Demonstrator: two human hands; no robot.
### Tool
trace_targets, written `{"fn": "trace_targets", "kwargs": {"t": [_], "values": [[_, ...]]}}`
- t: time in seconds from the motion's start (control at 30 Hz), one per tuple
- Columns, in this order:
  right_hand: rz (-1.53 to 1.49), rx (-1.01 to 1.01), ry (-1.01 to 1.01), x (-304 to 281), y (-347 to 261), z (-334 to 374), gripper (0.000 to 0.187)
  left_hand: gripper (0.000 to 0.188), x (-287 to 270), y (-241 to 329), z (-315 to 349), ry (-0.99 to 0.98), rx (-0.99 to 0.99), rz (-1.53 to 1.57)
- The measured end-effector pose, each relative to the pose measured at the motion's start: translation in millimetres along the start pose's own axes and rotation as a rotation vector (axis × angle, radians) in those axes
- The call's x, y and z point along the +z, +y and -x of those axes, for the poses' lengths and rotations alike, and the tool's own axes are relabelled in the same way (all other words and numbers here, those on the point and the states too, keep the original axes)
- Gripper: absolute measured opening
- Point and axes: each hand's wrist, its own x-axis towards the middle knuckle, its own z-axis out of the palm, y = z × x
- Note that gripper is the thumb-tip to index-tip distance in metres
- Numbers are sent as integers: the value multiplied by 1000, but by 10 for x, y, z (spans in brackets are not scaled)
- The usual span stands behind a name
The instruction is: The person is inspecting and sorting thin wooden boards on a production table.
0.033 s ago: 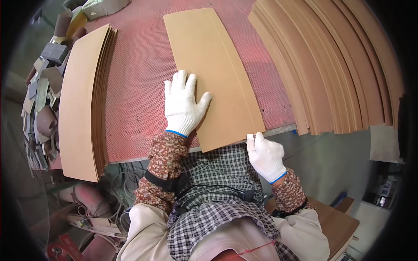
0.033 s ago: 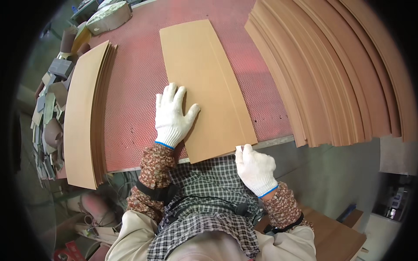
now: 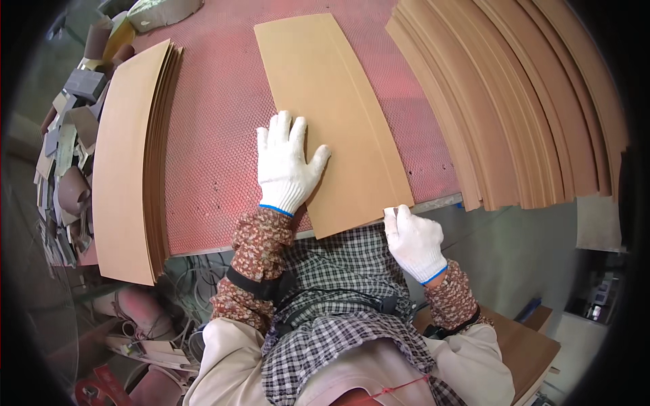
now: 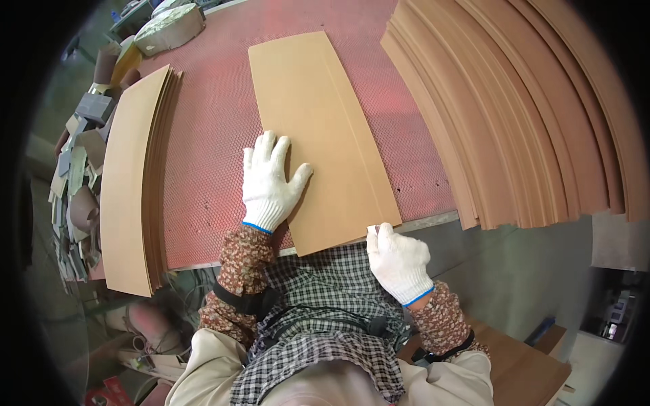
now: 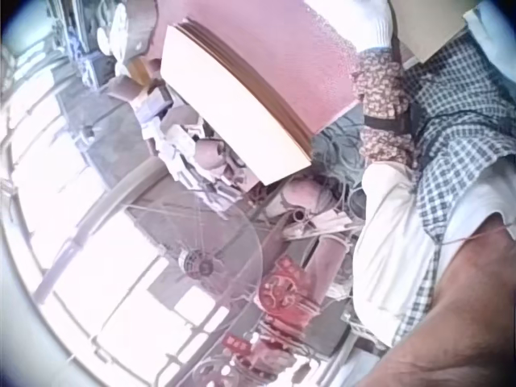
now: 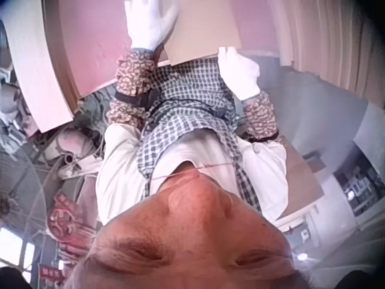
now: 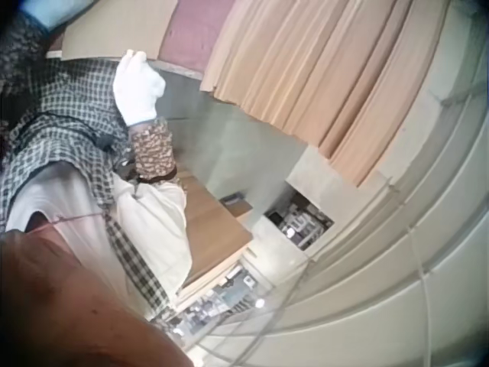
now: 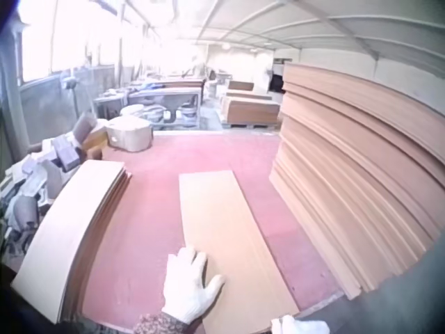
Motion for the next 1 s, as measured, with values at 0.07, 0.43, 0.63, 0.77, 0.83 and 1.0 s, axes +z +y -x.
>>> {"fn": "trace_targets", "kwargs": {"t": [0.07, 0.43, 0.63, 0.77, 0.83, 1.0], "values": [[-1, -8, -31, -16, -9, -172, 31, 66, -31, 21, -10, 4, 6, -13], [35, -85, 6, 268, 42, -1774, 30, 64, -118, 171, -46, 42, 25, -2], [-8, -9, -92, 274, -66, -2844, 38, 71, -6, 185, 75, 22, -13, 0], [-13, -32, -53, 371, -59, -3518, 38, 73, -41, 234, 79, -12, -28, 17], [-7, -30, -62, 359, -61, -3807, 40, 73, -54, 259, 74, -21, -33, 9], [-38, -24, -86, 317, -209, -4454, 42, 76, -101, 242, 87, -57, -69, 9]]}}
